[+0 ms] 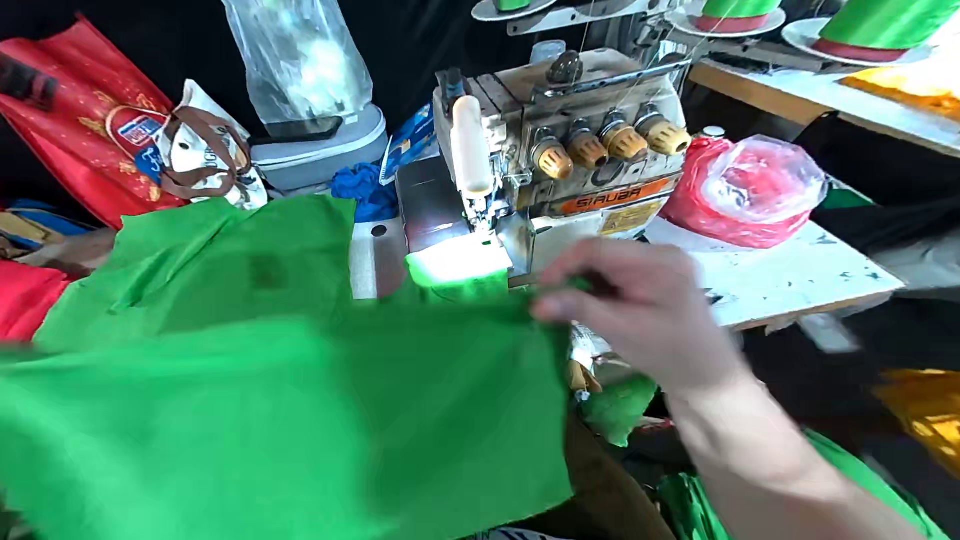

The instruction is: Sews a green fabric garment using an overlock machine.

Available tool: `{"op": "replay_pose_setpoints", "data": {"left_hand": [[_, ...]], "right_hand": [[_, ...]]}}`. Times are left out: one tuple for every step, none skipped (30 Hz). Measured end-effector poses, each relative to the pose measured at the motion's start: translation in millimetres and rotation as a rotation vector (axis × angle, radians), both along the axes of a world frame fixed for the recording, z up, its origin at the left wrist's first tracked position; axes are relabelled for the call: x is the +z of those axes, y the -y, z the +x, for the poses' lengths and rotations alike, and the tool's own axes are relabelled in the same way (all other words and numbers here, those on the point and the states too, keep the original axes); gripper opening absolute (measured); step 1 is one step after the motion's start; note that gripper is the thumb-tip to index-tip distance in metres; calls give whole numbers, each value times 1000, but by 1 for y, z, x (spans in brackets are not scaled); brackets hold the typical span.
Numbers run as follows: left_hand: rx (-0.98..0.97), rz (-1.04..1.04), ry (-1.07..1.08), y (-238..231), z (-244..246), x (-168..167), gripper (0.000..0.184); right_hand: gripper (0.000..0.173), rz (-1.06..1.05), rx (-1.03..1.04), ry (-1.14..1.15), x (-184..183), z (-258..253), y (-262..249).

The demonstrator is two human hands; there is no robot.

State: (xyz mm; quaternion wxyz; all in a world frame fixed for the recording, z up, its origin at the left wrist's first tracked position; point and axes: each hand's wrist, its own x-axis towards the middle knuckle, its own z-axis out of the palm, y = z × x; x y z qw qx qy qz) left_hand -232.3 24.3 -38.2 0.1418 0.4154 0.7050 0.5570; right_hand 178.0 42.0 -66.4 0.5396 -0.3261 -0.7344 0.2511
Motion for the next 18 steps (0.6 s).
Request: {"op": "replay_pose_setpoints", "data": {"left_hand": [[-89, -111, -217, -23, -25, -9, 26], [-154, -172, -396, -45, -36, -16, 43], [-228, -168, -540, -61, -29, -18, 52], [-305, -88, -640, -69, -10, -20, 52], [-384, -19, -695, -69, 25, -17, 48], [-502, 47, -712, -65, 65, -13, 45], [-644, 122, -727, -63, 103, -11, 42], [-783, 189, -728, -62, 136, -12, 40], [-895, 223, -728, -63, 161, -15, 40], [-974, 247, -721, -65, 179, -18, 40], [-1023, 270, -696, -69, 191, -20, 37], [-1060, 290, -643, -74, 199, -20, 30], [-1089, 282, -568, -78, 202, -19, 22], [-1111, 243, -484, -81, 202, -16, 14], [-1120, 192, -405, -82, 201, -13, 9], [-1112, 151, -355, -83, 200, -10, 8], [-1093, 126, -341, -83, 199, -9, 7], [-1071, 111, -352, -84, 198, -9, 8]], "right_hand": [[7, -79, -37, -39, -7, -8, -18], [6, -184, -60, -95, -13, -15, -31], [10, -265, -74, -146, -18, -21, -40], [13, -309, -94, -171, -20, -26, -44], [17, -341, -117, -177, -21, -29, -44], [21, -367, -133, -178, -21, -32, -41], [23, -372, -132, -181, -21, -34, -39], [23, -370, -120, -189, -21, -35, -37], [25, -373, -111, -198, -20, -36, -36], [27, -374, -107, -208, -20, -37, -36], [29, -367, -115, -214, -21, -37, -36], [34, -366, -132, -219, -22, -37, -35], [39, -371, -146, -222, -25, -36, -34], [41, -384, -148, -212, -30, -34, -33], [39, -402, -116, -201, -38, -31, -30], [34, -407, -55, -192, -49, -29, -25], [36, -408, 22, -190, -61, -29, -17], [39, -417, 85, -199, -71, -30, -8]]}}
